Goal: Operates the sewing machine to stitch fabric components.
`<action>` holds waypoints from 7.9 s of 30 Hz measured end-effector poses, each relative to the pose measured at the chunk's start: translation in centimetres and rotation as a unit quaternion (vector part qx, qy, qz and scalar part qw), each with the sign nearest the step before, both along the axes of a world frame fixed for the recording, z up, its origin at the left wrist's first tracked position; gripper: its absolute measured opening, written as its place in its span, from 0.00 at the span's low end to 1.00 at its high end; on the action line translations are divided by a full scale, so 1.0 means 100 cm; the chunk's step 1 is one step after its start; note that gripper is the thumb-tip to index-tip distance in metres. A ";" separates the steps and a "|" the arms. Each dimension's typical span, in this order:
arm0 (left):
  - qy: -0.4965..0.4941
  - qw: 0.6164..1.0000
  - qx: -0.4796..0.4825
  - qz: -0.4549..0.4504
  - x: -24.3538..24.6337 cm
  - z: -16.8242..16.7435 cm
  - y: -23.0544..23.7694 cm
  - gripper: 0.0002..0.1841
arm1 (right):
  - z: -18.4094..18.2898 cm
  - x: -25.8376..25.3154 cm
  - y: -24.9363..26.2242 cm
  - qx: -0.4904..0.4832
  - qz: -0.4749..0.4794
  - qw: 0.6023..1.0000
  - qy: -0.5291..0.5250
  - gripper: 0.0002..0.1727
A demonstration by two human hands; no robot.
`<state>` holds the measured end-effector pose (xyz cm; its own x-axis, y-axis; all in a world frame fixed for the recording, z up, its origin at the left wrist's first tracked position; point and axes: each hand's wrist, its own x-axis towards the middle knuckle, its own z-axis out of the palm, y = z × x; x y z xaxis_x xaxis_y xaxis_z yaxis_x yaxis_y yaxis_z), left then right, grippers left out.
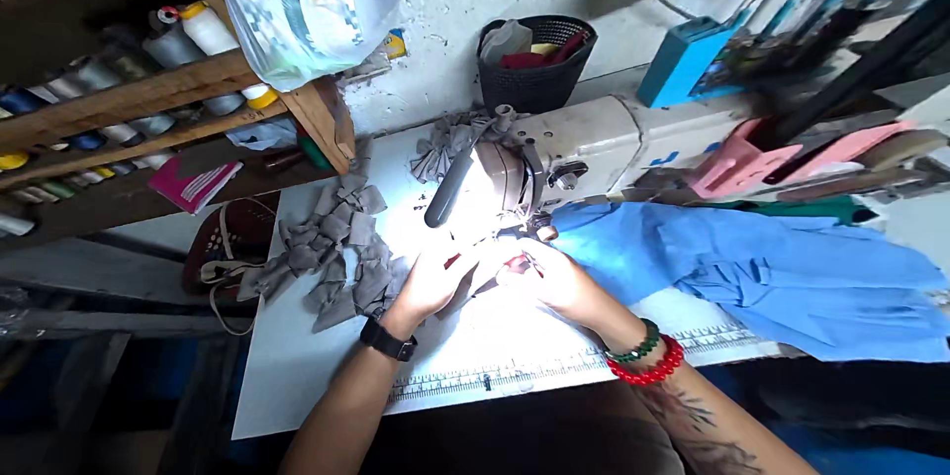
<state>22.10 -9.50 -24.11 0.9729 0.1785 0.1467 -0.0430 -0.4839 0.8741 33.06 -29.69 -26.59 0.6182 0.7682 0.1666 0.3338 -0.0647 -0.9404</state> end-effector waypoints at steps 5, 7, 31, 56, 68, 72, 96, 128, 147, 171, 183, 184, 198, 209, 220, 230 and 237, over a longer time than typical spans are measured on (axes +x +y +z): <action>-0.018 0.999 0.031 0.008 -0.001 0.000 -0.009 0.13 | -0.002 0.002 -0.001 -0.007 -0.004 1.000 -0.013 0.15; -0.027 0.999 0.036 0.015 0.000 0.000 -0.009 0.13 | -0.002 0.002 -0.002 -0.014 0.001 1.000 -0.021 0.12; 0.117 0.985 -0.123 -0.021 0.004 0.008 -0.015 0.09 | -0.001 0.001 0.002 -0.013 0.002 1.000 0.010 0.11; 0.146 0.967 0.196 0.064 0.046 0.004 -0.012 0.13 | -0.011 -0.020 -0.023 -0.214 -0.091 0.884 -0.405 0.10; 0.133 0.958 0.229 0.111 0.060 -0.015 0.035 0.14 | 0.000 -0.028 -0.017 -0.291 -0.093 0.854 -0.422 0.20; 0.133 0.965 0.228 0.005 0.026 0.015 0.040 0.12 | -0.001 -0.035 -0.012 -0.262 -0.088 0.852 -0.445 0.17; 0.001 0.999 0.042 -0.004 -0.007 0.015 -0.003 0.08 | 0.006 -0.019 0.009 -0.074 0.001 0.995 -0.073 0.13; 0.167 0.967 0.189 0.049 0.046 0.000 -0.005 0.13 | -0.004 -0.024 -0.024 -0.230 -0.097 0.914 -0.319 0.12; 0.201 0.976 -0.051 -0.073 0.007 0.026 -0.006 0.13 | 0.013 -0.020 0.002 0.002 -0.043 0.991 0.128 0.05; 0.196 0.980 0.016 -0.024 0.016 0.022 -0.017 0.14 | 0.002 -0.012 -0.005 -0.059 -0.105 0.991 0.054 0.24; 0.175 0.982 -0.043 -0.056 0.013 0.018 -0.013 0.09 | 0.005 -0.014 -0.002 0.017 -0.116 0.985 0.129 0.06; 0.172 0.983 -0.048 -0.053 0.014 0.017 -0.014 0.08 | 0.004 -0.014 -0.002 0.018 -0.114 0.986 0.122 0.06; 0.159 0.961 0.224 0.031 0.031 0.001 -0.014 0.13 | -0.005 -0.018 -0.018 -0.200 -0.117 0.936 -0.266 0.12; 0.112 0.973 0.190 0.064 0.030 0.012 -0.018 0.10 | -0.015 -0.028 -0.024 -0.234 -0.090 0.887 -0.387 0.11; 0.091 0.969 0.219 0.072 0.030 0.006 -0.015 0.11 | -0.013 -0.028 -0.022 -0.248 -0.086 0.871 -0.416 0.08; 0.152 0.941 0.277 0.124 0.064 -0.006 0.012 0.16 | -0.002 -0.025 -0.010 -0.303 -0.086 0.835 -0.452 0.09; 0.140 0.957 0.249 0.052 0.000 0.031 0.023 0.13 | 0.002 -0.045 -0.008 -0.264 -0.061 0.871 -0.409 0.13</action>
